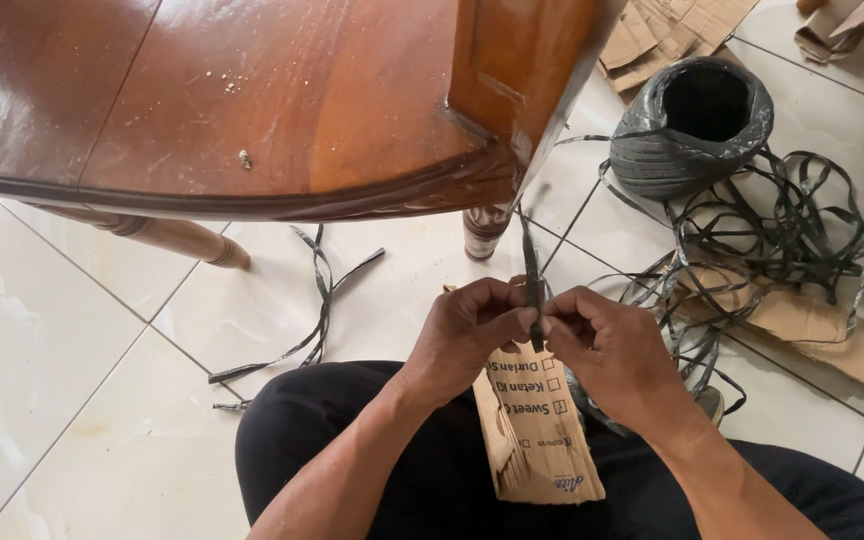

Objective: Wrap a chair leg with cardboard and secure it with plastic straps using a cutter.

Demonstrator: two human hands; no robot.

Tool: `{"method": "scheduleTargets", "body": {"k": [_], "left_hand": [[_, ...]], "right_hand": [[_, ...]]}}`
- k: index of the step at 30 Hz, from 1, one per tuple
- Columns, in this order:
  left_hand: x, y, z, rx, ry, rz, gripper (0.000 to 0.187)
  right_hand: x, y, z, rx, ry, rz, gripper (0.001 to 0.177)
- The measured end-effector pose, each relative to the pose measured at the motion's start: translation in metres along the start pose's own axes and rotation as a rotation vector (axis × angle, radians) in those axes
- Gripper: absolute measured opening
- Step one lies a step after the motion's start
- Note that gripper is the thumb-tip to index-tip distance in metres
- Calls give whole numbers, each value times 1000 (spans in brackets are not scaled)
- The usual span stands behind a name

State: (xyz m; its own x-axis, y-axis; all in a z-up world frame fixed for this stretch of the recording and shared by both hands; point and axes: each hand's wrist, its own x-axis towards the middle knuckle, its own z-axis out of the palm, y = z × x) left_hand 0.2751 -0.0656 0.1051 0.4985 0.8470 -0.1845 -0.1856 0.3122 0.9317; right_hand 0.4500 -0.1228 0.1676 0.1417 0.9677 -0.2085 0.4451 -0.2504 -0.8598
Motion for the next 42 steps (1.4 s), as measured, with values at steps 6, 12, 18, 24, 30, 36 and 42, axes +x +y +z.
{"method": "scheduleTargets", "body": {"k": [6, 12, 18, 24, 30, 36, 42], "left_hand": [[-2, 5, 5, -109, -22, -17, 27], [-5, 10, 7, -212, -66, -3, 22], [-6, 16, 5, -125, -42, 22, 25], [-4, 7, -1, 299, -68, 223, 22], [-17, 27, 12, 338, -128, 173, 18], [-20, 52, 14, 104, -120, 143, 22], [-7, 14, 7, -60, 70, 86, 17]], "right_hand": [[-1, -6, -2, 97, -27, 55, 14], [-4, -18, 2, 234, -20, 97, 13], [-1, -5, -3, 310, -88, 69, 18], [-2, -6, -9, 298, -37, 68, 24], [-1, -13, -9, 206, -51, -51, 21], [-1, -10, -5, 36, -183, -11, 17], [0, -15, 0, 165, -201, 75, 15]]}}
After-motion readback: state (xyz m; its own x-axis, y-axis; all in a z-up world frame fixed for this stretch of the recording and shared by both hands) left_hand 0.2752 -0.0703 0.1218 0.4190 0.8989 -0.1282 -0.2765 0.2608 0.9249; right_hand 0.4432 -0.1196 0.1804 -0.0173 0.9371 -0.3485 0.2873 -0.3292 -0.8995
